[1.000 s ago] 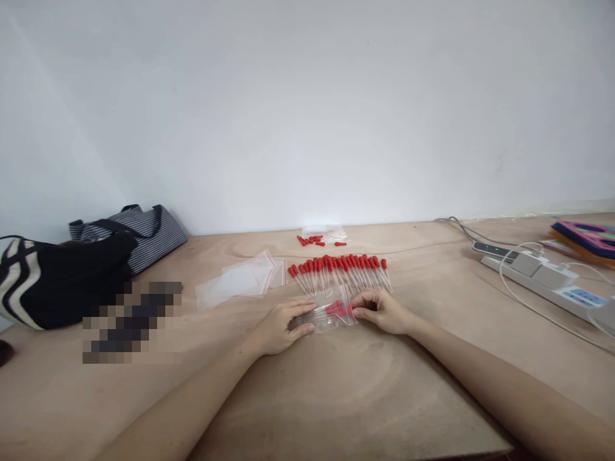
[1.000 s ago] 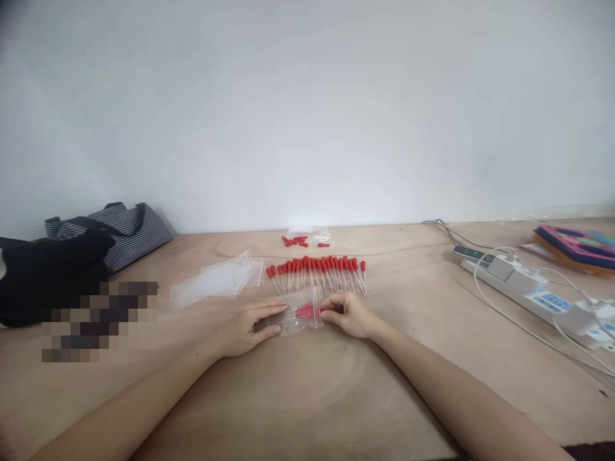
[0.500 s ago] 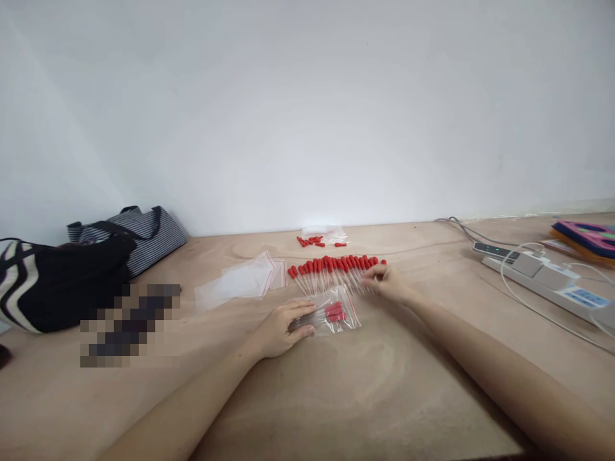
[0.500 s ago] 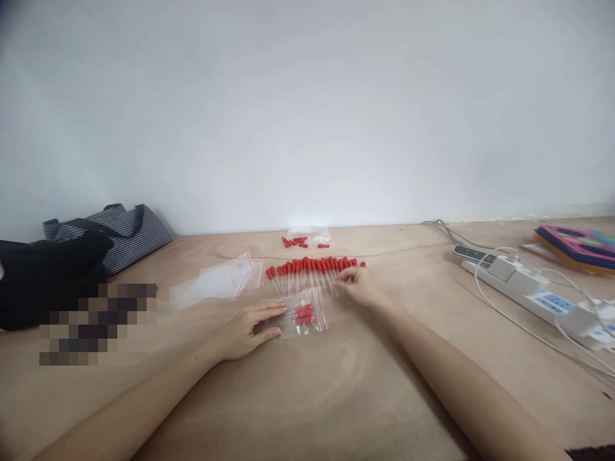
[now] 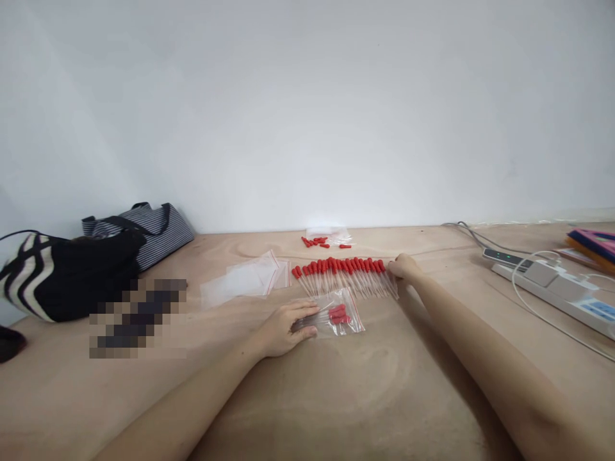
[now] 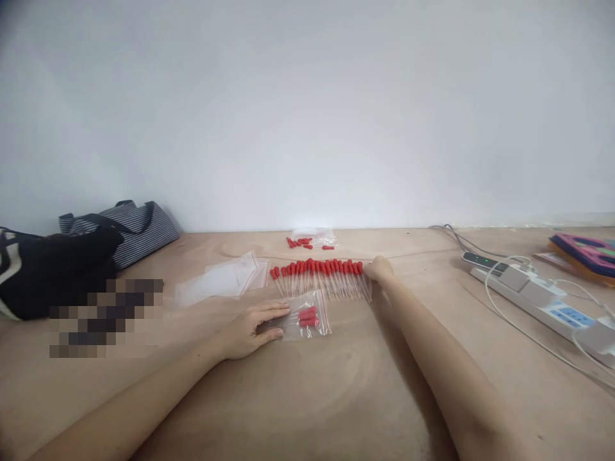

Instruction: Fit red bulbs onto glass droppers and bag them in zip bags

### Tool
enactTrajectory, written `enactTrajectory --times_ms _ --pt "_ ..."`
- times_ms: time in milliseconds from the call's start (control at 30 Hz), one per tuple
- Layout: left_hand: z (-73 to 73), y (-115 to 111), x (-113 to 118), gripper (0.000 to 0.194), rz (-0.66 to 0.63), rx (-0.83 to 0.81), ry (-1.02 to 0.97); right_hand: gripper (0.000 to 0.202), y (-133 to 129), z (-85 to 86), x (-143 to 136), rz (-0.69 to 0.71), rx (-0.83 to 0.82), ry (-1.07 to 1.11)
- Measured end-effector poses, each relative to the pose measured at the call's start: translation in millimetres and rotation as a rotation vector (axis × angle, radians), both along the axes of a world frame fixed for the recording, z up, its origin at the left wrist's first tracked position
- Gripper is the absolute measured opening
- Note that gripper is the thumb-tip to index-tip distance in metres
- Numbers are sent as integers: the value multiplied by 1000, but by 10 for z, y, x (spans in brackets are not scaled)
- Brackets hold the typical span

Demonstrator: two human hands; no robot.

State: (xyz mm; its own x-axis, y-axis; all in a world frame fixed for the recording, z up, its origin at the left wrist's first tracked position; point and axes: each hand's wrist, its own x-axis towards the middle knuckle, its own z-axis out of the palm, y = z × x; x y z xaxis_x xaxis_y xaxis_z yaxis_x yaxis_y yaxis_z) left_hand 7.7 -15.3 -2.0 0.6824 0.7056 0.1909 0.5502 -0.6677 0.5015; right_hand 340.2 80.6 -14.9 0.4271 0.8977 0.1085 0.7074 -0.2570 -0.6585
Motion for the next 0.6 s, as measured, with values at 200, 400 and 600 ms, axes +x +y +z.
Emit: enactTrajectory --times_ms 200,400,600 --pt "17 -4 10 41 10 -2 4 24 -300 78 92 11 240 374" --pt "-9 -11 -9 39 -24 9 11 28 -716 -164 -269 102 453 779" --pt "9 -79 1 40 -75 -2 32 26 -932 -215 -556 152 421 868"
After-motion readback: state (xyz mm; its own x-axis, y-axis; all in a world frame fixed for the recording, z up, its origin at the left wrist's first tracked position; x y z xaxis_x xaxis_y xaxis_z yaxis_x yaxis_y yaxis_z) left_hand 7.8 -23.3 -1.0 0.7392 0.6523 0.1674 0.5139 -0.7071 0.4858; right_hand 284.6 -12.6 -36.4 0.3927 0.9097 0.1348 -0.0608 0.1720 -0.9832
